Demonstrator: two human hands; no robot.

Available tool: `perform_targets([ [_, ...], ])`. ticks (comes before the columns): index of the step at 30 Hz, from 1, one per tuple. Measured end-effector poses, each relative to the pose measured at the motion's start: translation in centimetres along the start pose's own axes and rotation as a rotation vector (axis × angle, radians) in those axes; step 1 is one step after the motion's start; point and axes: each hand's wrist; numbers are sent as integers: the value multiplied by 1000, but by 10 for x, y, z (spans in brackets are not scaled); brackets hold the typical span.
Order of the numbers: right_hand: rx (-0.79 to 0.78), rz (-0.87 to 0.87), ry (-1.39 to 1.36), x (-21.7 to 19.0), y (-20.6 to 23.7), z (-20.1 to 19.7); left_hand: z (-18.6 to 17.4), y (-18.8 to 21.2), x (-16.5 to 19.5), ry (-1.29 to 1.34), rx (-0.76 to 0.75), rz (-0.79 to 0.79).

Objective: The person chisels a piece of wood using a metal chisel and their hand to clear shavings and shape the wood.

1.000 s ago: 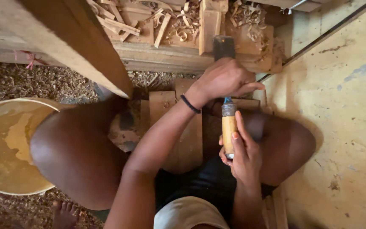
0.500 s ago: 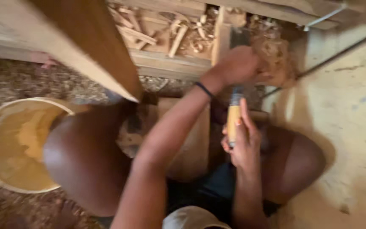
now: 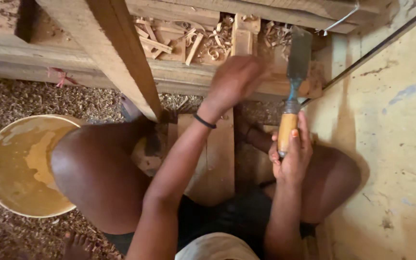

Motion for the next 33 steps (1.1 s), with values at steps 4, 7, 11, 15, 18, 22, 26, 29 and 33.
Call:
perform_targets([
  [4, 77, -4, 63, -9, 5, -13, -19, -5, -13, -205, 21, -124],
  [7, 70, 41, 152, -6, 23, -30, -20, -9, -21, -270, -34, -198],
  [11, 125, 133, 233, 11, 46, -53, -16, -4, -26, -293, -25, -119],
  [15, 145, 171, 302, 24, 51, -66, -16, -3, -28, -289, -51, -111],
  [18, 167, 229, 341, 30, 50, -70, -17, -7, -28, -285, -66, -94],
  [22, 172, 271, 327, 40, 50, -72, -18, -9, -28, -274, -92, -152],
  [26, 158, 256, 312, 43, 56, -77, -19, -3, -25, -285, -51, -165],
  [29, 156, 221, 313, 39, 61, -79, -22, -2, -23, -300, -17, -156],
  [33, 129, 164, 299, 25, 67, -79, -25, -10, -22, -339, 4, -168],
])
Point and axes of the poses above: each hand's wrist, its own y-axis away from the middle knuckle, its own z-axis out of the palm, x = y × z, and after that the axes turned 9 degrees about x, right-handed
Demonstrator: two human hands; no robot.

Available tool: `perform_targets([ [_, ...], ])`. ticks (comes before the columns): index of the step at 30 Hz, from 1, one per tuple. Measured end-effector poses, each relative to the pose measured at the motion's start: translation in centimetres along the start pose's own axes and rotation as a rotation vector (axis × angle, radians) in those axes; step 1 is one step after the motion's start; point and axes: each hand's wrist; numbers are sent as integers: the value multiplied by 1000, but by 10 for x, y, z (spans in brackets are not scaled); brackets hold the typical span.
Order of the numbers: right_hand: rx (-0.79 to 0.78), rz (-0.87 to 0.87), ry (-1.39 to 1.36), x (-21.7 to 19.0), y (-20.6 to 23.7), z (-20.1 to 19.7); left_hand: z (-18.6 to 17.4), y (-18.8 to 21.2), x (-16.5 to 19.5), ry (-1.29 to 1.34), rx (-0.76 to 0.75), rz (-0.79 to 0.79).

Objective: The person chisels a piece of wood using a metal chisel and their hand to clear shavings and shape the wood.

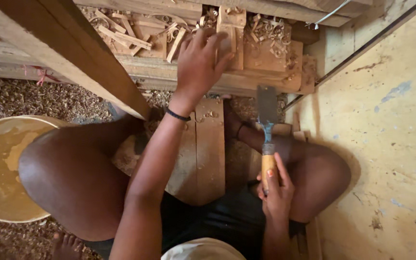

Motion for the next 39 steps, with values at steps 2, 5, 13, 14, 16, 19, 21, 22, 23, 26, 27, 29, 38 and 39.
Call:
perform_targets([
  [2, -1, 2, -2, -6, 5, -1, 0, -2, 4, -18, 12, 14],
  [5, 16, -4, 7, -15, 8, -3, 5, -6, 10, -51, 10, 53],
  [13, -28, -97, -79, -28, 13, 0, 13, -2, -5, -61, 12, -44],
  [14, -14, -92, -69, -29, 14, 0, 14, -1, -5, -68, -2, -56],
  [16, 10, -87, -49, -31, 15, 1, 16, 2, -5, -84, -23, -76],
  [19, 15, -85, -36, -32, 15, 2, 17, 4, -3, -58, 5, -62],
  [21, 14, -75, -32, -33, 14, 2, 17, 5, -2, -22, 1, -72],
  [22, 18, -72, -31, -33, 14, 3, 17, 4, -1, 0, -1, -74],
  [23, 8, -79, -39, -33, 14, 3, 17, 4, -1, -20, -1, -77],
  [26, 1, -87, -55, -33, 12, 2, 20, 4, 0, -44, -4, -108],
  [27, 6, -84, -54, -33, 12, 2, 22, 4, 0, -33, -7, -135],
  [29, 5, -90, -57, -33, 12, 2, 25, 4, -2, -37, -5, -159],
  [38, -30, -123, -67, -40, 15, 7, 30, 3, -4, -82, -71, -226],
  [39, -43, -129, -71, -40, 15, 7, 27, 3, -2, -87, -53, -204],
])
Point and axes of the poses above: each hand's wrist, its own y-axis away from the middle knuckle, its own z-axis out of the palm, x = y × z, and after that the axes turned 9 degrees about x, right-handed
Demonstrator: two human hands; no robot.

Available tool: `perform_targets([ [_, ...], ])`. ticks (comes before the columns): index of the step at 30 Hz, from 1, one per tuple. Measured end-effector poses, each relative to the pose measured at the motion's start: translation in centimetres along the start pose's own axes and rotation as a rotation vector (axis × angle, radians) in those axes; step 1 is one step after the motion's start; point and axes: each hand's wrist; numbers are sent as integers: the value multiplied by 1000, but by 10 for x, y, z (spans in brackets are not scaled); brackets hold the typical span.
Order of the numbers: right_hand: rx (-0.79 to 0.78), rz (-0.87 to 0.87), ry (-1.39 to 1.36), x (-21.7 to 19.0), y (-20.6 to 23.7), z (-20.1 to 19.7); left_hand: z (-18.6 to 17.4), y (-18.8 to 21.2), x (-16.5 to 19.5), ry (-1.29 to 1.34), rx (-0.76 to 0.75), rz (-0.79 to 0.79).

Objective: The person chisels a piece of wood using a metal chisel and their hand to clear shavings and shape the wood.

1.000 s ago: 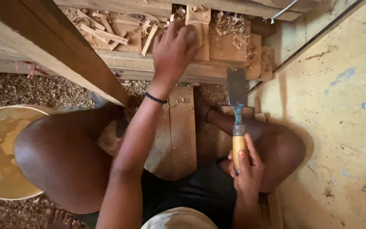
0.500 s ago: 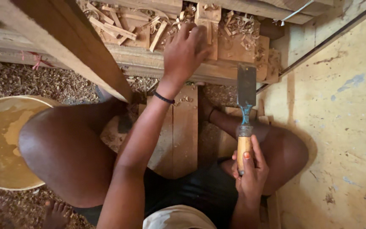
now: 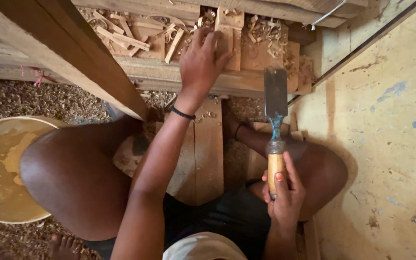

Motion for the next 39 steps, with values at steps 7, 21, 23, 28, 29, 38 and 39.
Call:
perform_targets([
  [7, -74, 64, -59, -8, -6, 7, -30, -2, 32, 265, 175, 211],
  [21, -152, 146, 19, -24, -8, 43, -28, 23, 90, 523, -368, 533],
  [23, -141, 136, 45, -23, -10, 46, -27, 21, 91, 498, -368, 542],
  [28, -149, 114, 58, -21, -14, 49, -26, 16, 89, 574, -362, 561],
  [29, -144, 117, 63, -20, -15, 50, -25, 16, 88, 585, -356, 565],
  [38, -149, 123, 63, -16, -19, 49, -22, 14, 83, 612, -370, 532],
  [39, -156, 124, 64, -17, -20, 48, -22, 13, 83, 620, -380, 521],
])
Point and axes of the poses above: each hand's wrist, its own y-axis away from the middle knuckle, its own z-axis out of the palm, x = y × z, and after that the axes turned 9 degrees about x, right-handed
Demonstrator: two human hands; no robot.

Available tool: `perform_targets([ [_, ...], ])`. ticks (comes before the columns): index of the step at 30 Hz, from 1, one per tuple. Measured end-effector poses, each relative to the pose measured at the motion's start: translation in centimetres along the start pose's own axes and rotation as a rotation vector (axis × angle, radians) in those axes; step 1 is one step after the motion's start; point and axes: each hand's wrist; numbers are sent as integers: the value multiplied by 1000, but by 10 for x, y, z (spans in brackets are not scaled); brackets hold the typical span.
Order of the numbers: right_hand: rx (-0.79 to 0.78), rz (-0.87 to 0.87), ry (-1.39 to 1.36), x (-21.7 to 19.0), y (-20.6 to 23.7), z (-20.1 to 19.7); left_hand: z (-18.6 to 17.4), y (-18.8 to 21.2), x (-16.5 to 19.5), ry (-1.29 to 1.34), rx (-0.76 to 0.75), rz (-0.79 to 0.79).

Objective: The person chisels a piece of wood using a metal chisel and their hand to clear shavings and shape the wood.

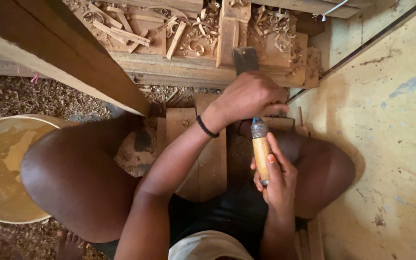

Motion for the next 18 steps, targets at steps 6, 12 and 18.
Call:
perform_targets([
  [6, -5, 15, 48, -9, 1, 2, -3, -1, -2, 6, -8, -64],
  [12, -25, 123, 107, -28, 3, 10, -5, -5, -3, -12, -7, -95],
  [18, -73, 95, 170, -20, 2, 28, 1, 3, -24, -3, -46, -137],
])
Point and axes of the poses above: each hand's wrist, its own y-axis away from the middle knuckle, its own z-axis out of the palm, x = y × z, and after that the axes turned 9 degrees about x, right-handed
